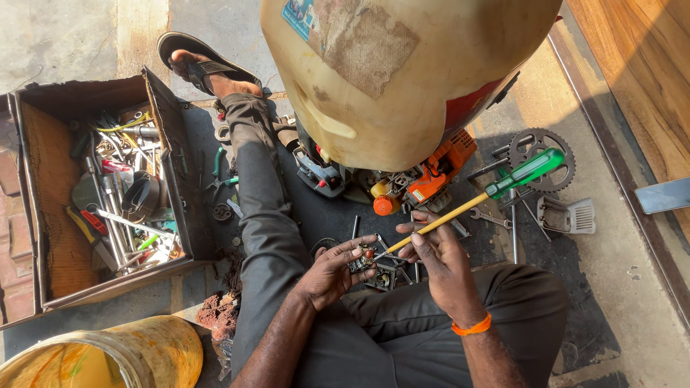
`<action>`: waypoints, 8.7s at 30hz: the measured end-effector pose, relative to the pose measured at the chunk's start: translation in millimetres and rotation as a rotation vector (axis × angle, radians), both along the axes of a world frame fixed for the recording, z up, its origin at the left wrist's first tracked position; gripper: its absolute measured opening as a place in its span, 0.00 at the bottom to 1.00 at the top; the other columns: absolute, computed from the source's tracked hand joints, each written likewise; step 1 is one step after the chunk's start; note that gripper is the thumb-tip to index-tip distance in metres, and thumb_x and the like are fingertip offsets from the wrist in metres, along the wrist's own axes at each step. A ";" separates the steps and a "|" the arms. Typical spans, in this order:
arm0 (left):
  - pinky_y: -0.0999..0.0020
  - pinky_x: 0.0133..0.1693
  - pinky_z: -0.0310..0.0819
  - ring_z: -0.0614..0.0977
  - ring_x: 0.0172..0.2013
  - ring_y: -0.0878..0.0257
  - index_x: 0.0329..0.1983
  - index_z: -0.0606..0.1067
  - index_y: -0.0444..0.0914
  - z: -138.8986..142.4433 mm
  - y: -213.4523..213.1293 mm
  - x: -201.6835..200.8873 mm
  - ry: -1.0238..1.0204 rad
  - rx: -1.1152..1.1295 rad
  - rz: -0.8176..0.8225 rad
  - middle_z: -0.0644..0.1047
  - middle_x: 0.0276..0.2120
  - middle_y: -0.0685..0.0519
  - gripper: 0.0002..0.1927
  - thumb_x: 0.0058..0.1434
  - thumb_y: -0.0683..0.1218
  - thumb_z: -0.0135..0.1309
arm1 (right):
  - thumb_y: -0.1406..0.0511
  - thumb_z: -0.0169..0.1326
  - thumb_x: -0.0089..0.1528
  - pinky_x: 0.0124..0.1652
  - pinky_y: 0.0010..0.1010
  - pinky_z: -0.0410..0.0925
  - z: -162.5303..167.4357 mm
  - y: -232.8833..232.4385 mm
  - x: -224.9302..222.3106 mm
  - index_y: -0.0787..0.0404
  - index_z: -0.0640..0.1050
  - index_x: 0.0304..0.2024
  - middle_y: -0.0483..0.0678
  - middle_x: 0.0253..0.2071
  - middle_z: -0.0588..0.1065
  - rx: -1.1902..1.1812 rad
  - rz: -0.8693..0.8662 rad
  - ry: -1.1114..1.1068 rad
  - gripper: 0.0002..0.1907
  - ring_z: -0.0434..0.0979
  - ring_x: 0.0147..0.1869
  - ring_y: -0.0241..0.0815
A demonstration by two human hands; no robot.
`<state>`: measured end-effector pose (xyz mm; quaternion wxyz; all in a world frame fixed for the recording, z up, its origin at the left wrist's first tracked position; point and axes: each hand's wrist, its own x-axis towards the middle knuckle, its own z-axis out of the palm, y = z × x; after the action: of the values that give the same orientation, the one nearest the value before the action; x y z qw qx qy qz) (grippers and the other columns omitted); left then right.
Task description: The person sits on the ground and uses a screwdriver to adjust a small engine component. They repeatedly probe and turn parts of the component while holding it in their hands.
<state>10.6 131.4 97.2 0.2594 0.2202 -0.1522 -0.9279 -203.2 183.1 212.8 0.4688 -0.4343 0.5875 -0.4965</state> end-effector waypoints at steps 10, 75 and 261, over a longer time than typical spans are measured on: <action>0.64 0.53 0.78 0.80 0.46 0.64 0.69 0.69 0.34 0.9 -1.7 -4.2 0.032 -0.020 -0.006 0.77 0.46 0.54 0.24 0.71 0.46 0.52 | 0.64 0.61 0.65 0.41 0.28 0.74 -3.2 -0.8 2.6 0.68 0.79 0.51 0.53 0.39 0.82 0.115 -0.158 0.383 0.16 0.78 0.38 0.36; 0.64 0.54 0.79 0.80 0.48 0.62 0.69 0.67 0.32 -1.7 11.5 3.2 0.059 0.068 -0.021 0.77 0.48 0.50 0.23 0.73 0.46 0.48 | 0.62 0.61 0.63 0.40 0.28 0.78 -25.8 5.3 12.0 0.65 0.79 0.43 0.47 0.34 0.82 0.025 -0.079 0.329 0.12 0.83 0.38 0.33; 0.69 0.40 0.81 0.82 0.38 0.66 0.53 0.75 0.41 -13.0 19.6 -6.1 -0.478 0.021 -0.187 0.78 0.39 0.56 0.18 0.71 0.57 0.46 | 0.59 0.60 0.64 0.31 0.19 0.69 -93.1 1.4 35.3 0.64 0.78 0.46 0.43 0.32 0.77 0.444 0.092 -0.050 0.15 0.77 0.32 0.28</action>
<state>4.6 151.0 84.2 0.1268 0.4208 -0.2191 -0.8711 -167.9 184.5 119.7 0.5893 -0.3343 0.6501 -0.3439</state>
